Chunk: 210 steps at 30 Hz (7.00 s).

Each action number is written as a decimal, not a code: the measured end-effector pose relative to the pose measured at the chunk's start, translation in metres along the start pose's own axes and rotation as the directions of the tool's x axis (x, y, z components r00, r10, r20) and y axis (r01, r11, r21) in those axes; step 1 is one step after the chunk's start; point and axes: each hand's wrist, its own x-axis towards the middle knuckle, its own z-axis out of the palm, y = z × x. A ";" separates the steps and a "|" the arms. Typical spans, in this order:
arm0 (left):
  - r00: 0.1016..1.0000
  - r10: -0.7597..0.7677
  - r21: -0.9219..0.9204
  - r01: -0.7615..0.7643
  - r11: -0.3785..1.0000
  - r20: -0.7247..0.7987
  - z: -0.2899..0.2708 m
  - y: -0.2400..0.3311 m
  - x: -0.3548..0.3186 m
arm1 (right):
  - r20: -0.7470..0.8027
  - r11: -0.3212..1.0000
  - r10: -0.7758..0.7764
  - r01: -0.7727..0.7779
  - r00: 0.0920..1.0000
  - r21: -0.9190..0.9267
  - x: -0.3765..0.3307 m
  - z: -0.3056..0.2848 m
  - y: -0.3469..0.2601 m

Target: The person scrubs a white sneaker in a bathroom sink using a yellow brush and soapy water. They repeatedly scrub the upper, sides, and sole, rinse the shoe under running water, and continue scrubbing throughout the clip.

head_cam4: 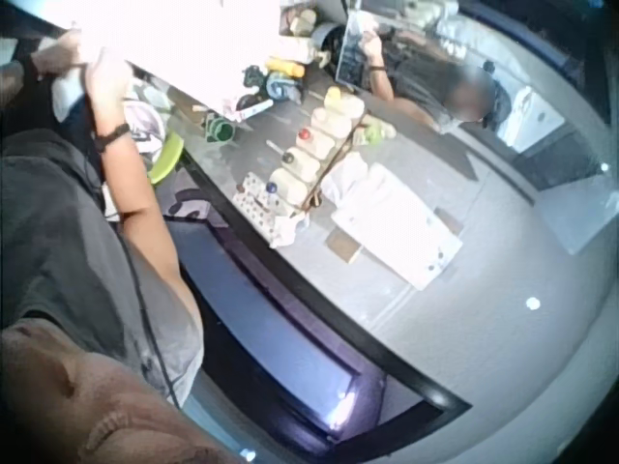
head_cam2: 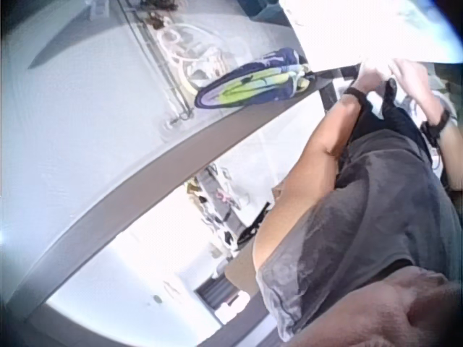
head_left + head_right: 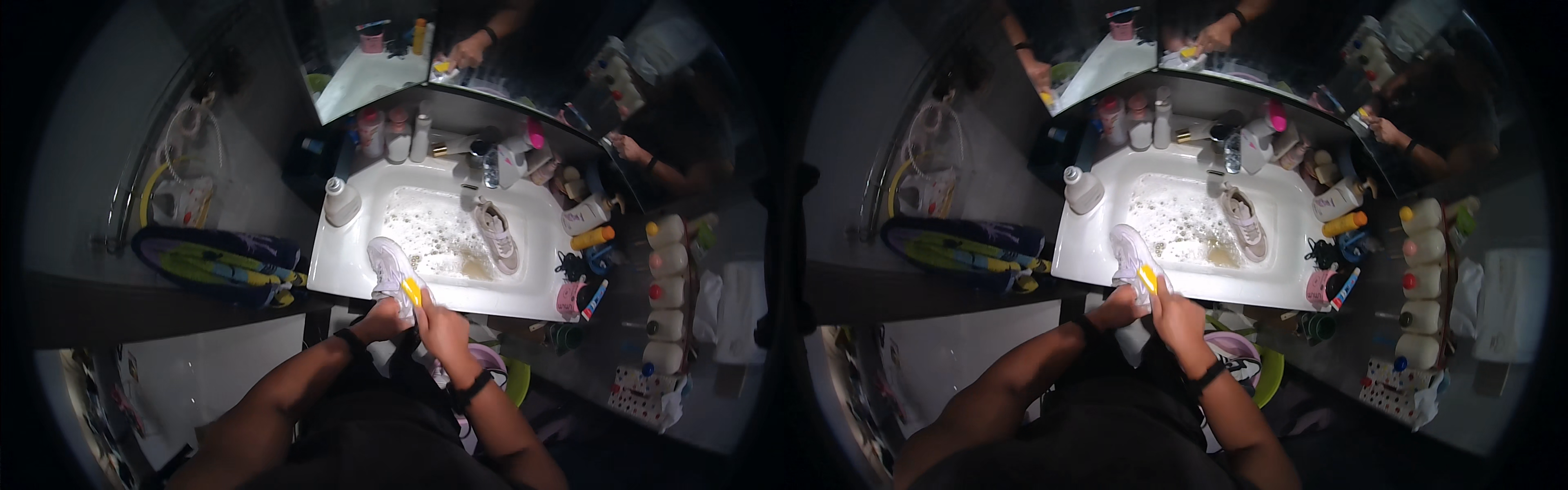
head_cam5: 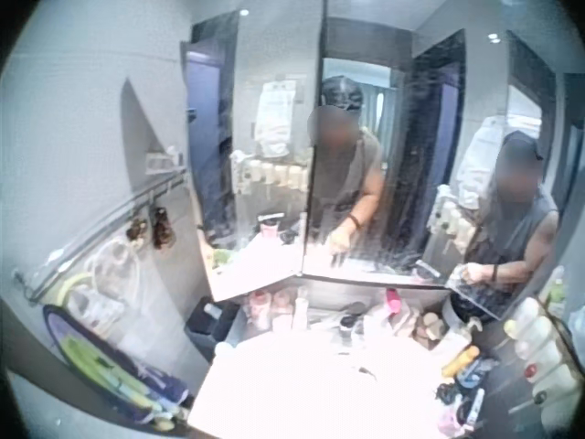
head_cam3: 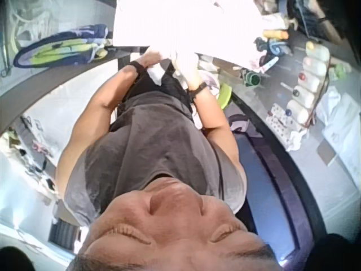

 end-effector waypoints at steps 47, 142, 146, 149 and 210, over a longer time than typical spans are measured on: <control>0.886 -0.156 0.639 -0.182 0.748 0.436 0.010 0.071 0.048 | 0.440 0.936 0.120 -0.249 0.890 0.248 0.003 -0.025 0.094; 0.750 -0.272 0.240 0.155 0.958 0.603 0.015 0.041 0.102 | 0.003 0.584 0.675 -0.537 0.737 0.609 -0.058 0.022 0.014; 0.765 -0.208 0.237 0.074 0.969 0.610 0.014 0.039 0.103 | -0.073 0.725 0.631 -0.554 0.772 0.409 -0.025 0.003 0.024; 0.830 -0.115 0.210 -0.003 0.978 0.545 0.016 0.034 0.102 | 0.010 0.697 0.600 -0.528 0.800 0.486 -0.036 0.006 0.019; 0.867 -0.108 0.530 -0.195 0.826 0.487 0.013 0.049 0.089 | 0.384 0.979 0.124 -0.049 0.915 -0.199 0.167 0.022 0.086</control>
